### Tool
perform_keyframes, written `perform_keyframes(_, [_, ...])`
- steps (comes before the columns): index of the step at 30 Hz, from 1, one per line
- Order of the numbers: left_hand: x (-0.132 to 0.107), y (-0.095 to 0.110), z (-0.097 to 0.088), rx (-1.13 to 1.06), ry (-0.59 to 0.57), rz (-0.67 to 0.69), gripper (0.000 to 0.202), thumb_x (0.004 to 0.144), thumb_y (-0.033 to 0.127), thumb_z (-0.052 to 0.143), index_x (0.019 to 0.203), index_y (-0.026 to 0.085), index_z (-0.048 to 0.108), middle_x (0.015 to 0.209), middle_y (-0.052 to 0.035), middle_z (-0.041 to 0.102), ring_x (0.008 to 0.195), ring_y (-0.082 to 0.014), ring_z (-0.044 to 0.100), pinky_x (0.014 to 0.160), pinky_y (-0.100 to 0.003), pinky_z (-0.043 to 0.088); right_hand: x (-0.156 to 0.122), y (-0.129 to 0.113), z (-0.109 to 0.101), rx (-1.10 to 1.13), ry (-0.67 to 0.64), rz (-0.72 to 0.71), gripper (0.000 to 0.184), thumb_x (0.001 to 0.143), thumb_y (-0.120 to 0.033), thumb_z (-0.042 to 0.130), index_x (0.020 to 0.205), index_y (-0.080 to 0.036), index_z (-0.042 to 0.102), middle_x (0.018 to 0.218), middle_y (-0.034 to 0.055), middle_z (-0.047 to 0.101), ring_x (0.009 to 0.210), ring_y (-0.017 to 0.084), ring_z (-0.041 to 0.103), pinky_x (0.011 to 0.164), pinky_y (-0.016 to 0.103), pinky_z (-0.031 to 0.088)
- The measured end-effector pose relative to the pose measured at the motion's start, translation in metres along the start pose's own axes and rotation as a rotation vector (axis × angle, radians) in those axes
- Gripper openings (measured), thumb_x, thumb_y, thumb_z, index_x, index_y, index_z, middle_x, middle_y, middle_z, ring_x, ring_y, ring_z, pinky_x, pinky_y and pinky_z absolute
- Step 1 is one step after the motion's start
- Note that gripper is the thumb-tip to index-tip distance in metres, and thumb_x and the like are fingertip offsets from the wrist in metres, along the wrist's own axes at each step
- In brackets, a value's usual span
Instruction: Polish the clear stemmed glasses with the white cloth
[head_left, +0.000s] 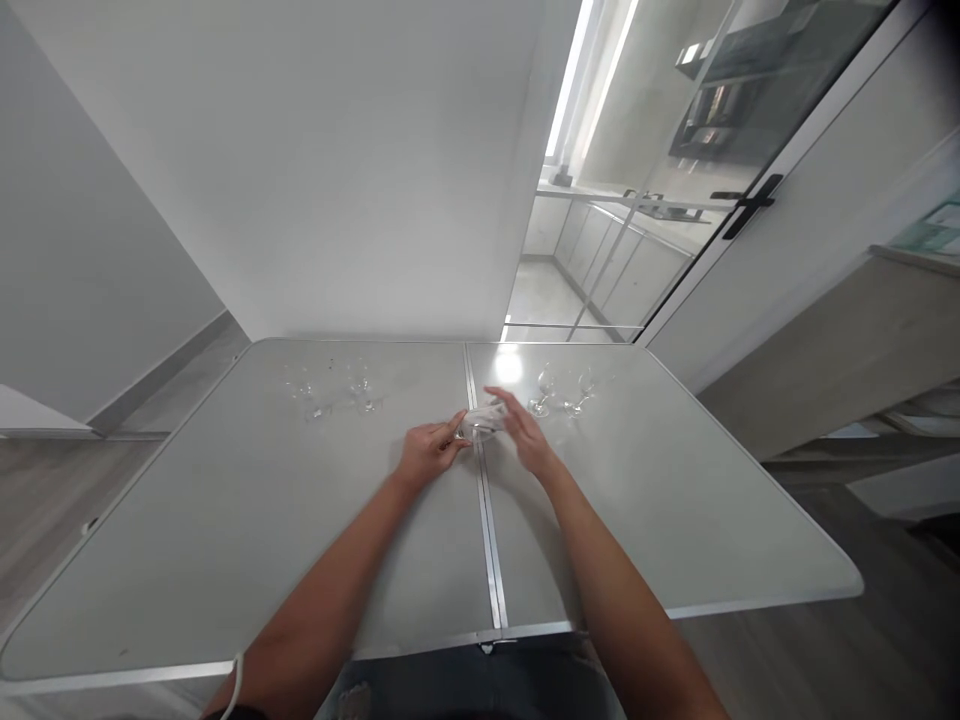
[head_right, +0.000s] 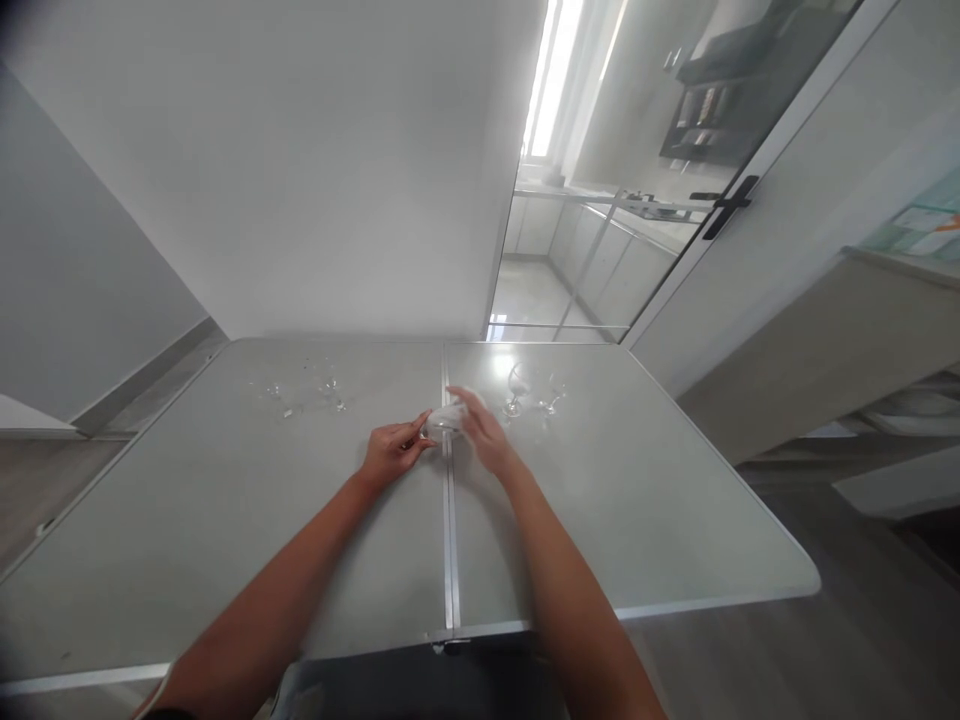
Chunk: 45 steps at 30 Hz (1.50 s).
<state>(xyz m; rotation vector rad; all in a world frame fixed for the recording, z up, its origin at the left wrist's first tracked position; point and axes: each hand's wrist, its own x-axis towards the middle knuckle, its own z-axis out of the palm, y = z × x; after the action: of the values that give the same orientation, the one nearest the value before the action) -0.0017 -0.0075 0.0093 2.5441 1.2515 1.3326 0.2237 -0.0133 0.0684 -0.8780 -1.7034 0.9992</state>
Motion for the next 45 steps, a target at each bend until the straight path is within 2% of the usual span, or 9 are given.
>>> perform_keyframes(3, [-0.001,-0.002,-0.001,0.078,-0.008,-0.024,0.045,0.094,0.044,0.065,0.132,0.021,0.068,0.065,0.0002,0.068,0.058,-0.0114,0.059,0.062,-0.022,0.041,0.001,-0.001,0.007,-0.105,-0.132,0.019,0.056,0.099,-0.061,0.045,0.143,-0.028,0.055,0.098,0.0038,0.065,0.093,0.023,0.059,0.095,0.039,0.045])
perform_keyframes(10, [-0.004,-0.006,-0.001,-0.027,-0.031,-0.05,0.047,0.095,0.045,0.063,0.136,0.021,0.065,0.065,0.0021,0.067,0.056,-0.0095,0.056,0.063,-0.02,0.043,0.001,0.0,-0.001,0.08,0.154,0.005,0.054,0.104,-0.059,0.029,0.129,-0.025,0.063,0.109,0.0063,0.063,0.097,0.023,0.059,0.09,0.037,0.046])
perform_keyframes(16, [-0.004,-0.007,0.001,0.063,-0.014,-0.041,0.046,0.092,0.044,0.068,0.132,0.021,0.068,0.069,-0.0002,0.07,0.058,-0.0113,0.06,0.063,-0.022,0.043,0.002,0.004,0.007,-0.096,-0.116,0.037,0.051,0.101,-0.056,0.044,0.141,-0.027,0.056,0.102,0.0037,0.065,0.093,0.021,0.059,0.092,0.037,0.044])
perform_keyframes(21, [-0.003,-0.006,0.002,0.027,-0.011,-0.092,0.045,0.094,0.045,0.065,0.132,0.021,0.068,0.064,0.0013,0.067,0.057,-0.0109,0.059,0.063,-0.021,0.044,0.004,0.005,0.01,0.13,0.083,0.075,0.053,0.102,-0.061,0.033,0.118,-0.023,0.068,0.097,0.0055,0.063,0.087,0.021,0.058,0.081,0.033,0.047])
perform_keyframes(24, [-0.004,-0.006,0.003,-0.035,-0.044,-0.038,0.046,0.094,0.046,0.064,0.133,0.021,0.066,0.065,0.0017,0.068,0.056,-0.0101,0.059,0.063,-0.021,0.045,0.004,0.006,0.006,0.168,0.17,0.082,0.056,0.102,-0.062,0.03,0.12,-0.023,0.066,0.098,0.006,0.063,0.087,0.021,0.059,0.08,0.034,0.048])
perform_keyframes(29, [-0.004,-0.008,0.004,0.039,-0.044,-0.097,0.045,0.093,0.045,0.065,0.13,0.019,0.068,0.068,-0.0003,0.071,0.059,-0.0114,0.061,0.063,-0.022,0.044,0.005,0.005,0.012,-0.058,-0.075,0.034,0.052,0.1,-0.06,0.043,0.132,-0.025,0.063,0.108,0.0056,0.067,0.1,0.023,0.059,0.097,0.039,0.044])
perform_keyframes(36, [-0.004,-0.007,0.006,-0.043,-0.042,-0.09,0.037,0.094,0.044,0.064,0.117,0.016,0.073,0.066,-0.0017,0.07,0.058,-0.0125,0.06,0.062,-0.023,0.044,0.004,0.001,0.006,0.1,0.121,0.052,0.053,0.102,-0.06,0.034,0.12,-0.022,0.067,0.103,0.006,0.066,0.096,0.022,0.06,0.091,0.037,0.047])
perform_keyframes(40, [-0.004,-0.007,0.004,-0.016,-0.063,-0.068,0.033,0.092,0.044,0.066,0.111,0.017,0.074,0.069,-0.0029,0.072,0.058,-0.0134,0.062,0.062,-0.024,0.044,0.003,-0.001,0.005,-0.038,-0.054,0.021,0.042,0.103,-0.052,0.041,0.122,-0.025,0.067,0.114,0.0053,0.067,0.109,0.024,0.059,0.102,0.039,0.042])
perform_keyframes(45, [-0.003,-0.007,0.004,0.003,-0.039,-0.148,0.03,0.091,0.044,0.067,0.108,0.019,0.075,0.071,-0.0032,0.073,0.063,-0.0149,0.064,0.065,-0.025,0.046,0.003,-0.006,0.007,-0.146,-0.082,0.016,0.033,0.098,-0.044,0.053,0.122,-0.025,0.067,0.104,0.0041,0.068,0.092,0.022,0.061,0.089,0.038,0.047])
